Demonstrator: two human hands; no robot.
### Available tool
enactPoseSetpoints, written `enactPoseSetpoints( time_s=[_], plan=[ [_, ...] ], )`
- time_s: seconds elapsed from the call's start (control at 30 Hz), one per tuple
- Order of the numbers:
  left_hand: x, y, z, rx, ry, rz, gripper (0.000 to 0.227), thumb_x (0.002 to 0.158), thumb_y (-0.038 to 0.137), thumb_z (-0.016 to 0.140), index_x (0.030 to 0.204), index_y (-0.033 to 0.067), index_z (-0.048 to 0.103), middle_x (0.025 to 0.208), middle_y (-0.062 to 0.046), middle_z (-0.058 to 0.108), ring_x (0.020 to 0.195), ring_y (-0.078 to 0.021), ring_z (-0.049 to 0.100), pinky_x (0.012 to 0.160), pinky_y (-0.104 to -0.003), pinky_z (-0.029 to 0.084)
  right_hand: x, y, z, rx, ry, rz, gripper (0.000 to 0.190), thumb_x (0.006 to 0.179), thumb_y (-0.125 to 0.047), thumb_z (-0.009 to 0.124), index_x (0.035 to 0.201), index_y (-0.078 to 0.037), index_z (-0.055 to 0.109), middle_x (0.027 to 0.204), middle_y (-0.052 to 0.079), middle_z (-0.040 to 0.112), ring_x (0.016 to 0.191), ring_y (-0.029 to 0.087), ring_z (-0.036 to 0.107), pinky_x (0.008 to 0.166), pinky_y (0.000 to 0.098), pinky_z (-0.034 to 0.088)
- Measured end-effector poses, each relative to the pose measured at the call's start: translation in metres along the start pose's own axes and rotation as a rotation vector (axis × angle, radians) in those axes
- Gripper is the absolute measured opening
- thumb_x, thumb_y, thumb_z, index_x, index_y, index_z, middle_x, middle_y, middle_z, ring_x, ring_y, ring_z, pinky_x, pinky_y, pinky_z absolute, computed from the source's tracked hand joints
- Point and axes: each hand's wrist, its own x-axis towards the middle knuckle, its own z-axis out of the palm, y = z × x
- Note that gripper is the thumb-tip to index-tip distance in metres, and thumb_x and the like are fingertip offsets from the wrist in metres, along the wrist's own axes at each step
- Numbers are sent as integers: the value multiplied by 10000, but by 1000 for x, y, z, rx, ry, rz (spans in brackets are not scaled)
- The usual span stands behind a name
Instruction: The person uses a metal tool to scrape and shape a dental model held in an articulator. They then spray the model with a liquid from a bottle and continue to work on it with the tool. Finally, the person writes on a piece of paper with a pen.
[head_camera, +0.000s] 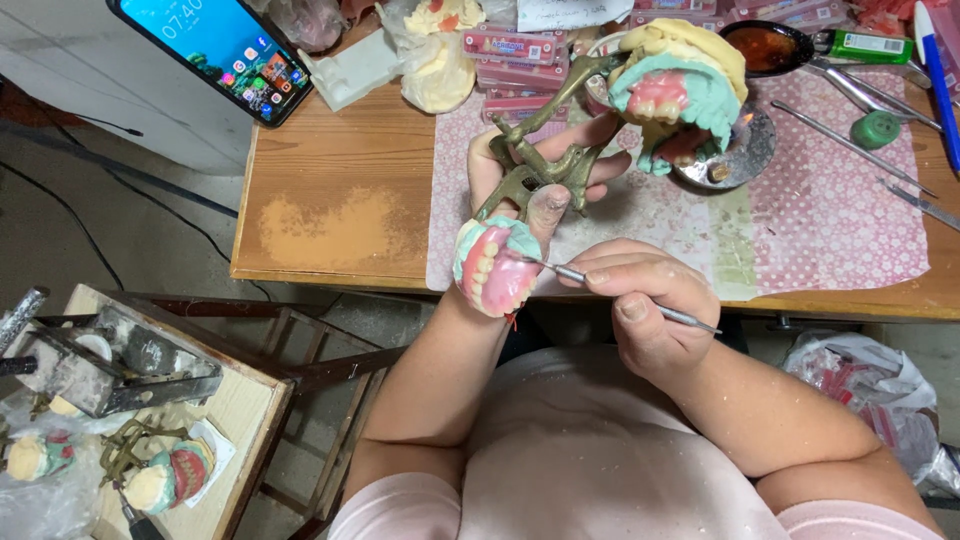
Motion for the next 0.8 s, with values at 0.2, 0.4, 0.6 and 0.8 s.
enactPoseSetpoints(
  time_s=[0.2,0.4,0.6,0.8],
  plan=[
    [-1,10,5,58,15,-7,674,996,528,669,1319,139,225,1476,-323,548,1162,-402,722,921,-396,638,8,-9,-6,-79,-184,-65,306,1113,-274,466,1093,-34,654,1022,228,745,901,393,766,856,460,628],
    [-1,4,-2,43,-10,-2,594,1025,465,680,1333,134,295,1486,-262,577,1170,-393,737,929,-353,633,7,-2,-7,-111,-168,-54,305,1098,-276,489,1081,-34,673,1033,206,746,915,381,736,883,450,609],
    [-4,-10,-9,-55,48,39,485,1058,241,677,1330,102,300,1431,-293,574,1094,-385,747,920,-376,673,7,1,-17,-77,131,-138,295,1103,-344,555,1049,-72,654,928,185,718,860,332,719,834,415,591],
    [6,-27,-15,22,177,248,437,1117,274,635,1451,177,370,1275,-281,656,997,-355,763,798,-384,674,40,12,-114,-338,493,24,253,1109,-269,636,1099,-30,554,1030,140,536,930,285,655,935,426,671]
  ],
)
